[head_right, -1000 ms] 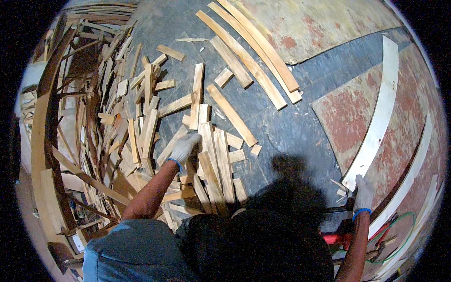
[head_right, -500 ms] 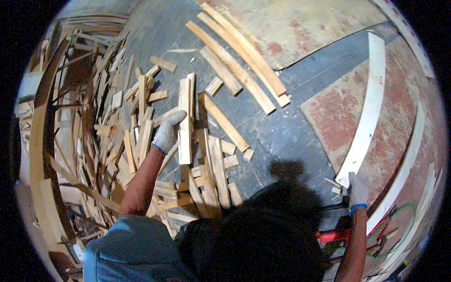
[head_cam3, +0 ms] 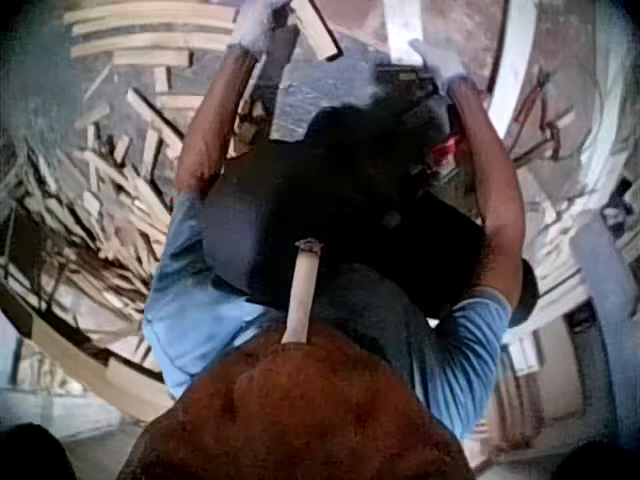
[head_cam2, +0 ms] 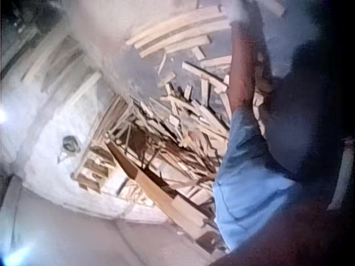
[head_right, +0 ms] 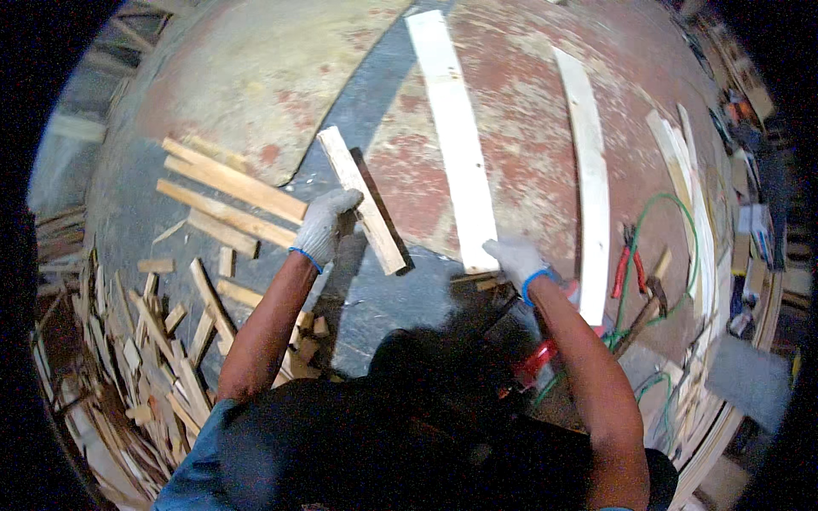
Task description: The person assembles a wooden frame structure on the floor using a pneumatic nail gun to attach slats to a frame. They also use a hammer to split a larger piece of wood into smaller slats and to adjust the frame components.
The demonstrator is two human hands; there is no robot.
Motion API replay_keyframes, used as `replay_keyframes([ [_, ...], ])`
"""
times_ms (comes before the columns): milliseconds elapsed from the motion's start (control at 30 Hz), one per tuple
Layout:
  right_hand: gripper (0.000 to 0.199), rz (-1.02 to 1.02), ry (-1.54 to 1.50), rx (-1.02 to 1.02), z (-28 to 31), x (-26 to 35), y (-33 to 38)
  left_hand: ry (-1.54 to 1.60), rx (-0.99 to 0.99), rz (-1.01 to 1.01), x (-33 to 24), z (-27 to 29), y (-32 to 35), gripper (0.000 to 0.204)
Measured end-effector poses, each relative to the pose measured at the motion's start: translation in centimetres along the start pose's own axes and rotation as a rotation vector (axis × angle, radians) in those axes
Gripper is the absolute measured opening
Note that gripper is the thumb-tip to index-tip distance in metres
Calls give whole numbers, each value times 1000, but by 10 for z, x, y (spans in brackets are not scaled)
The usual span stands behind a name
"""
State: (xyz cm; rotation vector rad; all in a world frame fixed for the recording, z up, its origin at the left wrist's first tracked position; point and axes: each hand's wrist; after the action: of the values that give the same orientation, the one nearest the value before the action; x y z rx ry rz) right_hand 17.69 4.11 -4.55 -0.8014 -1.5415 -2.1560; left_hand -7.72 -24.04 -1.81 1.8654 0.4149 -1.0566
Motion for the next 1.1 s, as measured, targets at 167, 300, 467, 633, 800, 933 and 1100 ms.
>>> replay_keyframes([
  [167,44,33,-124,76,-8,22,19,103,66,-8,56,-38,-36,17],
  [300,38,182,-134,102,-8,14,16,397,86,48,59,-54,-28,18],
  [467,34,177,20,107,-7,-13,-19,280,-8,67,53,-46,-17,24],
  [633,28,374,352,25,-3,-18,-49,343,14,-14,51,-42,-18,34],
  [800,17,707,1195,-29,-1,17,-34,148,15,-2,36,-56,7,37],
  [933,18,683,1115,-7,0,11,-38,-1016,-72,-615,43,-63,24,38],
  [1100,16,500,560,20,-6,5,-36,-1731,149,-981,24,-98,26,50],
])
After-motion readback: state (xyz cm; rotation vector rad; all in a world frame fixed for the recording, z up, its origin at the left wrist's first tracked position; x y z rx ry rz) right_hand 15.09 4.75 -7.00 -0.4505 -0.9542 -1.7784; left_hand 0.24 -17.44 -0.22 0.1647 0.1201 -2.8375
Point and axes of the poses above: each hand's wrist, its own y-axis away from the middle knuckle, its own z-axis out of the back of the hand, x = y × z, and after that the axes turned 5 degrees about x, right-handed
